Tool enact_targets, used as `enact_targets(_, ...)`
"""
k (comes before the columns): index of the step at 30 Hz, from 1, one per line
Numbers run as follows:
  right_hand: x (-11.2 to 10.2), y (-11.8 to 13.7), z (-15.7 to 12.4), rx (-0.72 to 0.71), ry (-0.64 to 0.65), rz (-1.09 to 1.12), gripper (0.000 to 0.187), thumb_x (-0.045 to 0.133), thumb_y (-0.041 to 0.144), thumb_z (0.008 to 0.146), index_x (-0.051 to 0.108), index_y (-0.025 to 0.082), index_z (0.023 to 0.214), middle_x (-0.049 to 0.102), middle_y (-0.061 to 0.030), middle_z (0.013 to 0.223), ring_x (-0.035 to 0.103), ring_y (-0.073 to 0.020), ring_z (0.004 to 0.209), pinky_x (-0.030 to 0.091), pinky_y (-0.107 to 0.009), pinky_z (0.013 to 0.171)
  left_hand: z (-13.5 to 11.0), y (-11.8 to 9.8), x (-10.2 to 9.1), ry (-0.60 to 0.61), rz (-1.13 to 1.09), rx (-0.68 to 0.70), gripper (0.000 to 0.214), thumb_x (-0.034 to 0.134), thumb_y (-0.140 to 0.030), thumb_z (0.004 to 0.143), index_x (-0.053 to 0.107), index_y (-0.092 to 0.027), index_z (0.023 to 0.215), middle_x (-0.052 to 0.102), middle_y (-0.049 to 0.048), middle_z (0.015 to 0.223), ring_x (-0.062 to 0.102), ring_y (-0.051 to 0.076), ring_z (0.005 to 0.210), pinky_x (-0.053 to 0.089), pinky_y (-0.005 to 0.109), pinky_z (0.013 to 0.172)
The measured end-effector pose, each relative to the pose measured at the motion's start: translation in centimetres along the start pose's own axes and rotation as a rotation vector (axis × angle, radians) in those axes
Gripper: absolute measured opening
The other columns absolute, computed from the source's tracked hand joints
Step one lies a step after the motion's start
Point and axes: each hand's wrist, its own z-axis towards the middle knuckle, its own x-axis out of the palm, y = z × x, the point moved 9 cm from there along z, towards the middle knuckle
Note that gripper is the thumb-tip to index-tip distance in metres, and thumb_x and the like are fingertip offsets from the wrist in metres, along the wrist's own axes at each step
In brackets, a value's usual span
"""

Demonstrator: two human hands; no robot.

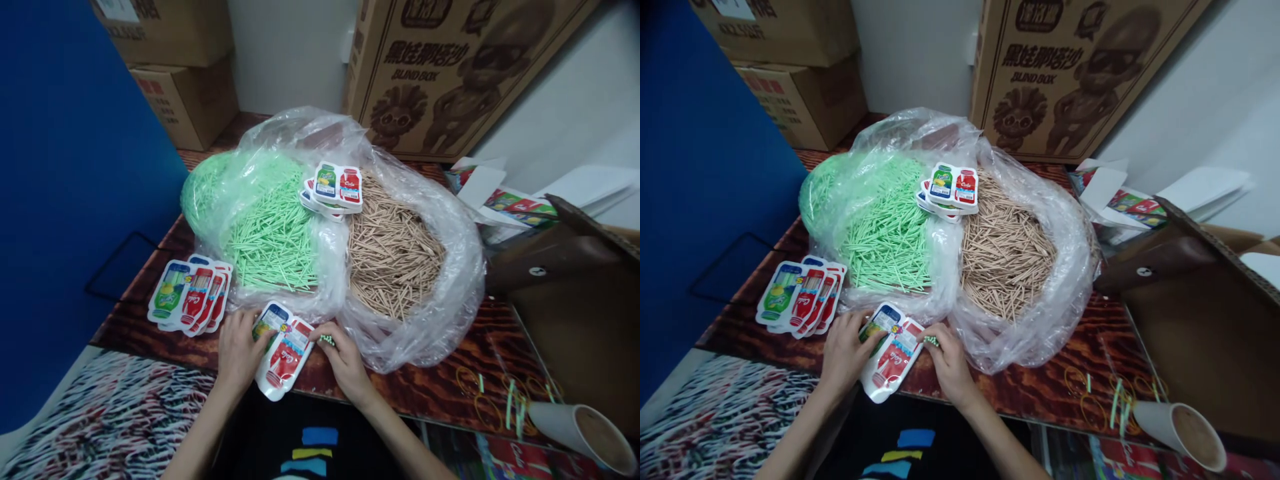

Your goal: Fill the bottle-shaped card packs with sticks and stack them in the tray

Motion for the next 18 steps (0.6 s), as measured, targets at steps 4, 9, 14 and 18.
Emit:
enact_targets(4, -0.2, -0.7, 0.1, 0.032, -0.017, 0.004, 0.018, 0.045, 0.028, 0.094, 0.061, 0.021, 0.088, 0.061, -0.0040, 0.086, 0.058, -0.0189, 0.086, 0.042, -0.030, 0.081, 0.6, 0.7, 0.2, -0.025, -0.137, -0.038, 0.019, 0.061, -0.032, 0.079, 0.059, -0.019, 0.092, 0.061, 0.0035, 0.082, 0.056, 0.023, 0.079, 0.044, 0.034, 0.073)
enact_targets(9, -0.1, -0.8, 0.2, 0.041, -0.019, 0.031, 0.019, 0.044, 0.026, 0.094, 0.061, 0.020, 0.088, 0.061, -0.0034, 0.087, 0.058, -0.0181, 0.087, 0.042, -0.029, 0.082, 0.7, 0.7, -0.1, -0.046, -0.287, 0.000, 0.013, 0.055, -0.030, 0.083, 0.054, -0.020, 0.074, 0.057, 0.0005, 0.073, 0.056, 0.018, 0.070, 0.043, 0.029, 0.066)
enact_targets(14, -0.3, -0.9, 0.1, 0.049, -0.027, 0.025, 0.019, 0.044, 0.025, 0.094, 0.061, 0.020, 0.087, 0.061, -0.0031, 0.086, 0.058, -0.0176, 0.086, 0.042, -0.028, 0.081, 0.7, 0.1, -0.8, -0.054, -0.314, 0.083, 0.018, 0.052, -0.029, 0.086, 0.056, -0.019, 0.072, 0.057, 0.0010, 0.070, 0.056, 0.017, 0.069, 0.043, 0.028, 0.065)
enact_targets(18, -0.4, -0.7, 0.2, 0.040, -0.039, 0.022, 0.019, 0.045, 0.025, 0.094, 0.061, 0.020, 0.086, 0.062, -0.0029, 0.085, 0.058, -0.0177, 0.086, 0.042, -0.028, 0.081, 0.7, -0.1, -1.2, -0.076, -0.322, 0.148, 0.019, 0.050, -0.029, 0.088, 0.061, -0.019, 0.076, 0.062, 0.0027, 0.072, 0.059, 0.017, 0.070, 0.046, 0.029, 0.067)
